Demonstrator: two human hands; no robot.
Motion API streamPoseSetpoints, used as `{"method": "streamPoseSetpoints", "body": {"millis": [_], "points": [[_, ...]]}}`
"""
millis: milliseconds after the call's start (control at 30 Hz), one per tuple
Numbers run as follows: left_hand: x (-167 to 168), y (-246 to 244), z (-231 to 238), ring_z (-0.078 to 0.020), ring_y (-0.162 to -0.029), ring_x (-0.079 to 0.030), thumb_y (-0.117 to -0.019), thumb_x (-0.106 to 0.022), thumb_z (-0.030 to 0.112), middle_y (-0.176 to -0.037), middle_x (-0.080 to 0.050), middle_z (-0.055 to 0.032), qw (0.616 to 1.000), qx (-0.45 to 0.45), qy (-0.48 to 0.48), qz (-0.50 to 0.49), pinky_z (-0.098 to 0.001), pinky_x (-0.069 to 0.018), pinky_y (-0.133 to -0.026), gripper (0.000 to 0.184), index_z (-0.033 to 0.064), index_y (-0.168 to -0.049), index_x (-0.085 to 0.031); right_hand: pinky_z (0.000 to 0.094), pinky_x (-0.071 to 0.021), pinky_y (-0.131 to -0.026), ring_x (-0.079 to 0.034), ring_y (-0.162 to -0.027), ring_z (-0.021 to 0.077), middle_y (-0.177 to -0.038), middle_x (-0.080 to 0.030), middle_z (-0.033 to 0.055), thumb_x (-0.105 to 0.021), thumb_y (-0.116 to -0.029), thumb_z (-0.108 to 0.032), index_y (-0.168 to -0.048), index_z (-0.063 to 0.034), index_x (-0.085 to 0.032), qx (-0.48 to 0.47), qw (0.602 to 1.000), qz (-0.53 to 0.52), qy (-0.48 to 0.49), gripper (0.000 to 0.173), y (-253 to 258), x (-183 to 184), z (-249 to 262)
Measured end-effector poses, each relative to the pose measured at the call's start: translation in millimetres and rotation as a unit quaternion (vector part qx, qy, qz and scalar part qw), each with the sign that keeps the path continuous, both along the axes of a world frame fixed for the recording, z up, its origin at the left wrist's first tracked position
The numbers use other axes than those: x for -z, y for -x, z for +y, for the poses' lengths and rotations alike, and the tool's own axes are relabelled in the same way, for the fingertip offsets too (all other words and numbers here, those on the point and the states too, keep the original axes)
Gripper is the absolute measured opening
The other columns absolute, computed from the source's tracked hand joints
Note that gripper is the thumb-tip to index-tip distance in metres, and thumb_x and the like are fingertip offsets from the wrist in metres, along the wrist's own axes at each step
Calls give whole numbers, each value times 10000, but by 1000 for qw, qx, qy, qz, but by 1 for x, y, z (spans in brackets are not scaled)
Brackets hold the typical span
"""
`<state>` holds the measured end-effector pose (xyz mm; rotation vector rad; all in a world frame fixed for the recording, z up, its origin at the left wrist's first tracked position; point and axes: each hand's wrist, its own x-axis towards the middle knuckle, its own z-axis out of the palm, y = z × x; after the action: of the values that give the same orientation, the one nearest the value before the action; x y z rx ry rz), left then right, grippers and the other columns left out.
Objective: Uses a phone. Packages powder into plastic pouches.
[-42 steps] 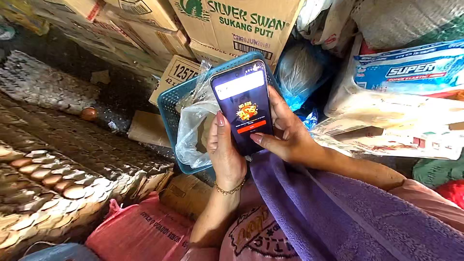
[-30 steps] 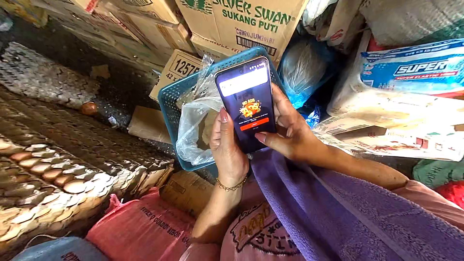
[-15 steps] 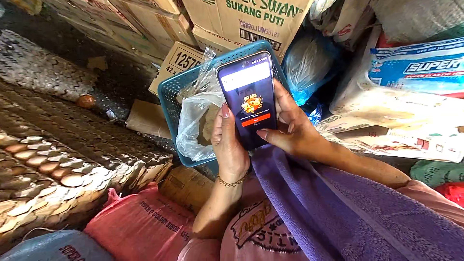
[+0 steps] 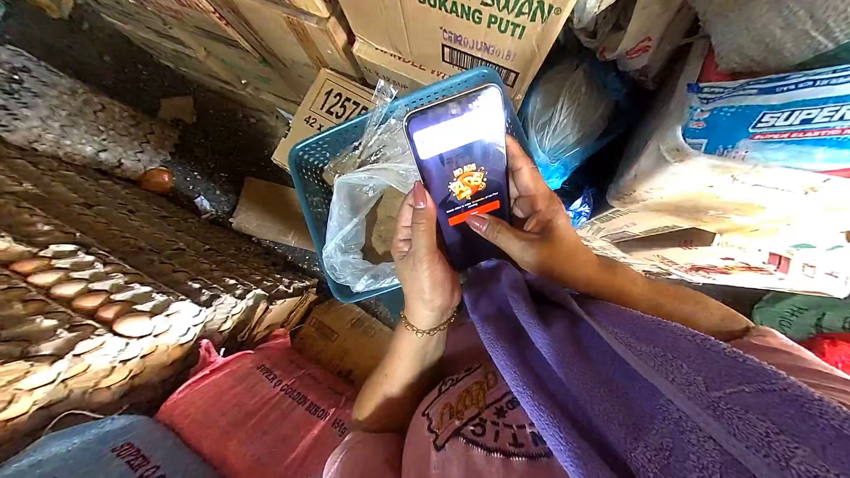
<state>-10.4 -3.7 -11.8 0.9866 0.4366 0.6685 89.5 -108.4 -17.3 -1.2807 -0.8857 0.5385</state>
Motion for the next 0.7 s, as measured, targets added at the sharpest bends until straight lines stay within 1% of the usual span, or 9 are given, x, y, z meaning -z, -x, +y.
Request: {"method": "streamPoseSetpoints", "body": {"millis": [33,167,267,367,433,533,567,633,700], "points": [[1,-1,0,-154,-1112,-681,-1110,-410,345,-1195,-694,-50,1000,0,1,4,-362,-580,-957,367,123,-1330,-600,298,-499,-1117,-562,-1342,181,-1511,-478,207,-642,-950,45,-1582,106,-126,2,1000,-1,4,818,0,1,0],[2,-2,1,-152,-1096,-684,-1108,-412,352,-1181,-698,-50,1000,4,14,8,-357,-582,-947,366,128,-1316,-613,298,-507,-1109,-574,-1327,176,-1495,-496,197,-666,-925,44,-1584,95,-125,-5,1000,8,6,855,-2,1,-1],[1,-3,1,-126,-1078,-684,-1108,-410,353,-1161,-698,-30,1000,6,16,10,-331,-583,-933,352,144,-1304,-614,265,-529,-1061,-593,-1290,133,-1494,-498,173,-631,-919,37,-1596,75,-98,-17,999,15,23,862,-3,-3,-4],[1,-5,1,-135,-1079,-687,-1106,-421,351,-1157,-702,-41,1000,0,24,10,-342,-584,-935,349,137,-1299,-619,277,-536,-1059,-589,-1297,146,-1489,-499,177,-629,-902,38,-1594,77,-99,-25,999,16,20,872,-6,-2,-3],[1,-5,1,-143,-1086,-687,-1106,-419,360,-1166,-701,-49,1000,-2,27,14,-353,-585,-940,363,133,-1315,-611,289,-529,-1075,-580,-1311,158,-1497,-495,190,-642,-893,22,-1588,94,-106,-24,1000,12,16,881,-8,1,-1],[2,-5,2,-144,-1128,-674,-1108,-395,390,-1211,-691,-44,999,4,24,26,-363,-575,-967,403,144,-1361,-590,268,-530,-1068,-579,-1311,138,-1512,-483,179,-647,-897,18,-1595,79,-106,-25,999,16,33,886,-8,0,-2],[3,-5,3,-143,-1133,-672,-1106,-396,398,-1216,-690,-40,999,4,18,33,-368,-574,-973,406,146,-1358,-592,269,-528,-1071,-579,-1311,139,-1509,-487,181,-644,-907,5,-1594,80,-113,-26,999,22,35,872,-9,0,-2],[3,-6,8,-127,-1106,-678,-1097,-431,399,-1186,-698,-18,998,-1,-4,56,-353,-578,-958,378,157,-1319,-619,271,-504,-1089,-562,-1325,128,-1505,-498,166,-601,-960,-68,-1597,67,-131,-35,998,22,50,804,-14,-1,1],[1,-7,21,-111,-1065,-687,-1098,-437,384,-1157,-706,-1,996,13,-31,82,-332,-584,-930,354,170,-1304,-629,273,-491,-1107,-547,-1343,109,-1519,-497,137,-542,-1023,-149,-1613,25,-147,-56,995,14,76,731,-25,-5,7]]}}
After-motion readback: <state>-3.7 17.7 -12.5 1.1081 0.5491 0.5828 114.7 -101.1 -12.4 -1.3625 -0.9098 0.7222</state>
